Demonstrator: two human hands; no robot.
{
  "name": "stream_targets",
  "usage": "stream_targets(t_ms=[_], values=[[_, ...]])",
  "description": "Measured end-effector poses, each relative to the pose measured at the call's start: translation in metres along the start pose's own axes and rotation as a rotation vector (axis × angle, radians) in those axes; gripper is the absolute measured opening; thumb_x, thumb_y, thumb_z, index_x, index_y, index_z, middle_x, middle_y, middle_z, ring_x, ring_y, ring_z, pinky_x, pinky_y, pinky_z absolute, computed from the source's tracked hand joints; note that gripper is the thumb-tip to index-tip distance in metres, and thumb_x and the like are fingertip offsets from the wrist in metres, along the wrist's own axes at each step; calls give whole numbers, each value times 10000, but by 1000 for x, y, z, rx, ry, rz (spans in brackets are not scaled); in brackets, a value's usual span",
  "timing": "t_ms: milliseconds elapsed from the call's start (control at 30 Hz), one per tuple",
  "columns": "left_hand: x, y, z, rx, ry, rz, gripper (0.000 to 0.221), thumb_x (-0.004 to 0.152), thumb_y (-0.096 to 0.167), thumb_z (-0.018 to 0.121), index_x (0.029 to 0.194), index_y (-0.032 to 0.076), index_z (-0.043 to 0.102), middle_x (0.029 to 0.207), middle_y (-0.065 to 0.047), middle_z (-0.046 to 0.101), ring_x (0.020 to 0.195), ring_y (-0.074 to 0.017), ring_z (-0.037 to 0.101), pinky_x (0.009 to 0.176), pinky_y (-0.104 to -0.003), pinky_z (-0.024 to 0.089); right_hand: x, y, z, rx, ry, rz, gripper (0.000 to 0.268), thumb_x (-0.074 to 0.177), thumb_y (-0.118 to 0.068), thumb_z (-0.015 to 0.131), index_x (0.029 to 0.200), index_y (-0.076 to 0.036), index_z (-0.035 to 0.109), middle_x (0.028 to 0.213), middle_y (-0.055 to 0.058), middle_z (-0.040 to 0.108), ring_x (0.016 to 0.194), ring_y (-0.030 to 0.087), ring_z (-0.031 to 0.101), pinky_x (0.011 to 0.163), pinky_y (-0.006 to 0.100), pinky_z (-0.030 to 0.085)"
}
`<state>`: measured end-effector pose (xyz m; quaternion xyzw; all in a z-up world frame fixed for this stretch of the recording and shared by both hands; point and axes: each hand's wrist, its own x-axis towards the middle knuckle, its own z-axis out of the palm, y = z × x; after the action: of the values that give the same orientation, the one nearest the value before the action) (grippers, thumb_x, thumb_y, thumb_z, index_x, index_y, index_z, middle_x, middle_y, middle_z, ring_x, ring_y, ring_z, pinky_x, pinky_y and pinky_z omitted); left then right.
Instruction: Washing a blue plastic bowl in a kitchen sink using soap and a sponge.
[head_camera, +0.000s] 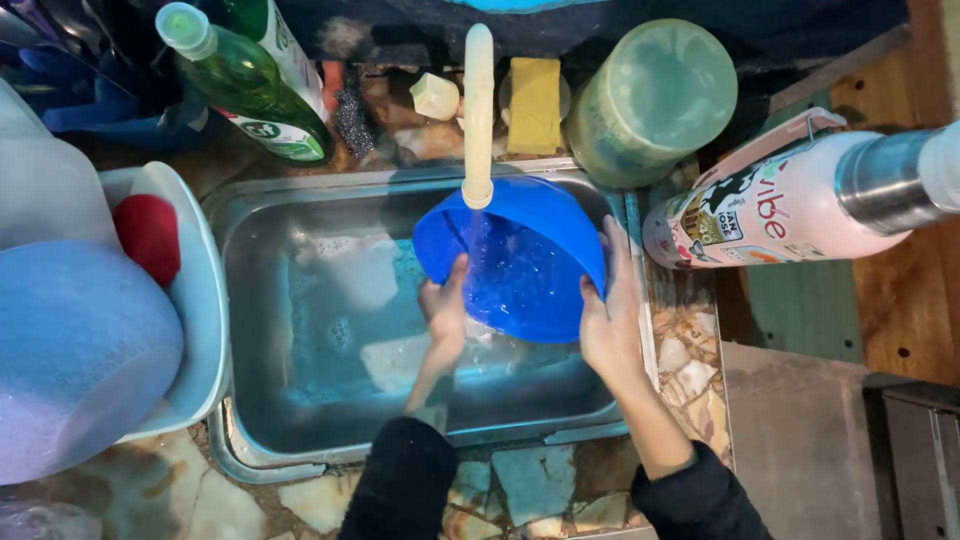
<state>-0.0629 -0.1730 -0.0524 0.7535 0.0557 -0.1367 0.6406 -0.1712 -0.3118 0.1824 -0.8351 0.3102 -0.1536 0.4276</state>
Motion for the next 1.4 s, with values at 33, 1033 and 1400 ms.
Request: stream_targets(t_ms=[33,1033,1400], values=[[-13,1,8,-89,-28,-170,350,897,363,798,1076,66,753,911,-81,775,775,-142,671,696,-356,545,1,6,6,66,32,-26,789,845,100,496,1593,-58,302,1614,212,390,1506,324,385,1225,383,271],[-18,122,-127,612,-498,8,707,759,34,440,1459,120,491,1368,-266,592,1275,-412,550,1061,-459,432,106,29,180,-782,-647,-974,125,765,-237,726,711,-127,745,791,149,734,783,356,730,664,489,576],[-15,167,-128,725,-475,-29,619,789,35,455,1382,177,562,1173,-230,689,1119,-435,645,986,-513,484,111,28,166,-834,-577,-896,112,807,-210,684,748,-148,756,759,146,719,692,349,720,562,492,560]])
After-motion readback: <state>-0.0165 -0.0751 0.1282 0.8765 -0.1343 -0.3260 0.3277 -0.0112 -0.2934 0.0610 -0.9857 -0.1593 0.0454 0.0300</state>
